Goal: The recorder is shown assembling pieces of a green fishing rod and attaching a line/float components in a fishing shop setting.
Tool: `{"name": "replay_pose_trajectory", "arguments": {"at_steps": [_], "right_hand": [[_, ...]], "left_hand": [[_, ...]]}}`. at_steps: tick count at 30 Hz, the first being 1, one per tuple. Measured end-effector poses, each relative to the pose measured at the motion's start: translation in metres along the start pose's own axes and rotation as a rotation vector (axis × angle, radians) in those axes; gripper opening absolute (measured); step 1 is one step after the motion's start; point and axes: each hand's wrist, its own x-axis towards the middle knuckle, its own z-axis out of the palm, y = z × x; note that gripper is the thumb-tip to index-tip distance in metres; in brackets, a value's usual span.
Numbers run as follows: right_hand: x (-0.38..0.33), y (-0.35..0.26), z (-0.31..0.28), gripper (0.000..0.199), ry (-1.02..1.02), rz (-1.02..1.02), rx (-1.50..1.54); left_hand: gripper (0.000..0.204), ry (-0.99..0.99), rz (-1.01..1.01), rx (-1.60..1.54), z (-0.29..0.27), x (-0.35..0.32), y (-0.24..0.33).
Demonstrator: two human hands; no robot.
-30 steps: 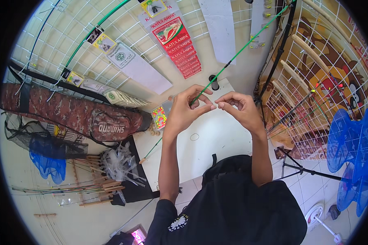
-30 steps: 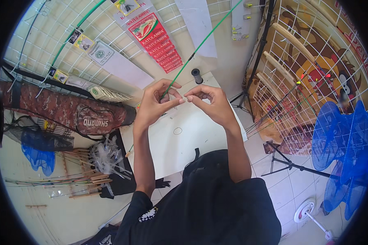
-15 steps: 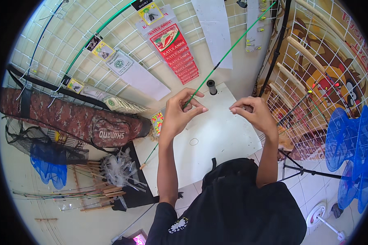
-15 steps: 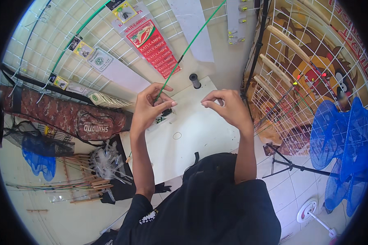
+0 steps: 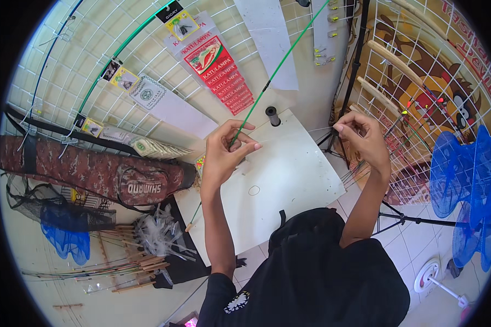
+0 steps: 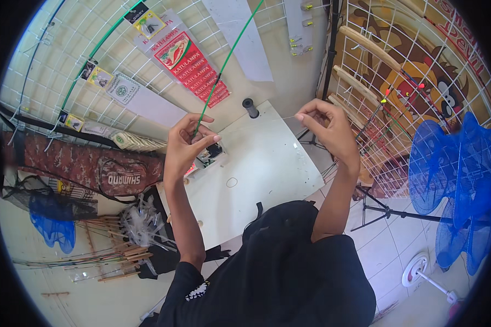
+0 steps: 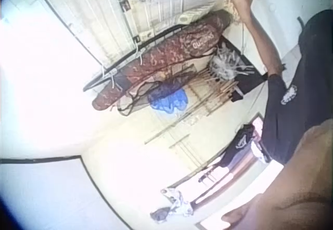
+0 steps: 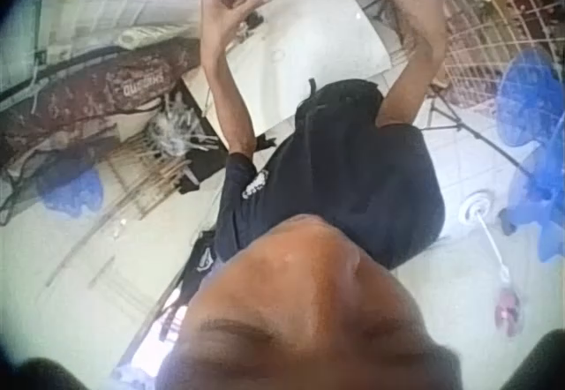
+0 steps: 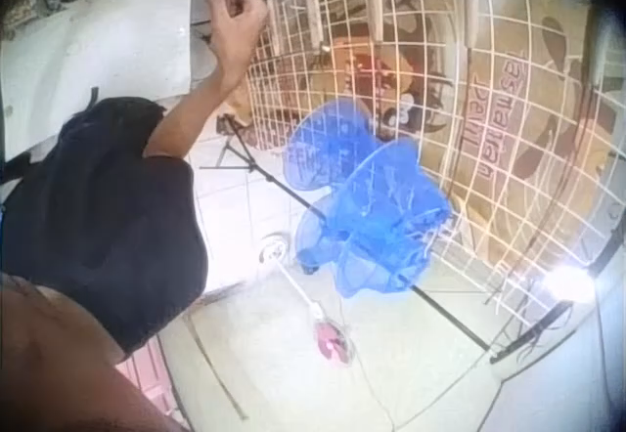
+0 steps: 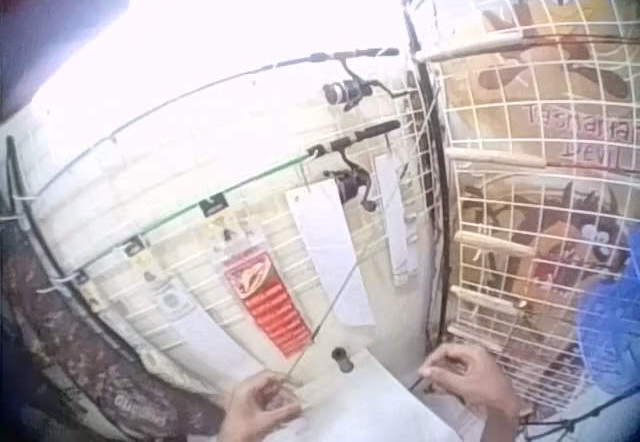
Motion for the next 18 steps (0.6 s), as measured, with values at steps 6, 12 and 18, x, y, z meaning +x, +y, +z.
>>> {"name": "replay_pose_trajectory", "arguments": {"at_steps": [6,12,18], "right_hand": [[-0.002,0.007,-0.013,0.010,0.052,0.029,0.039],[-0.004,0.003,-0.015,0.012,0.095,-0.041,0.080],[0.000,0.009,-0.015,0.013,0.079,-0.046,0.156]], "left_hand": [[0.034,-0.005,-0.010,0.007,-0.002,0.001,-0.002],[0.035,-0.016,-0.013,-0.005,-0.001,0.003,-0.001],[0.035,-0.021,-0.006,-0.013,0.000,0.005,-0.005]]}}
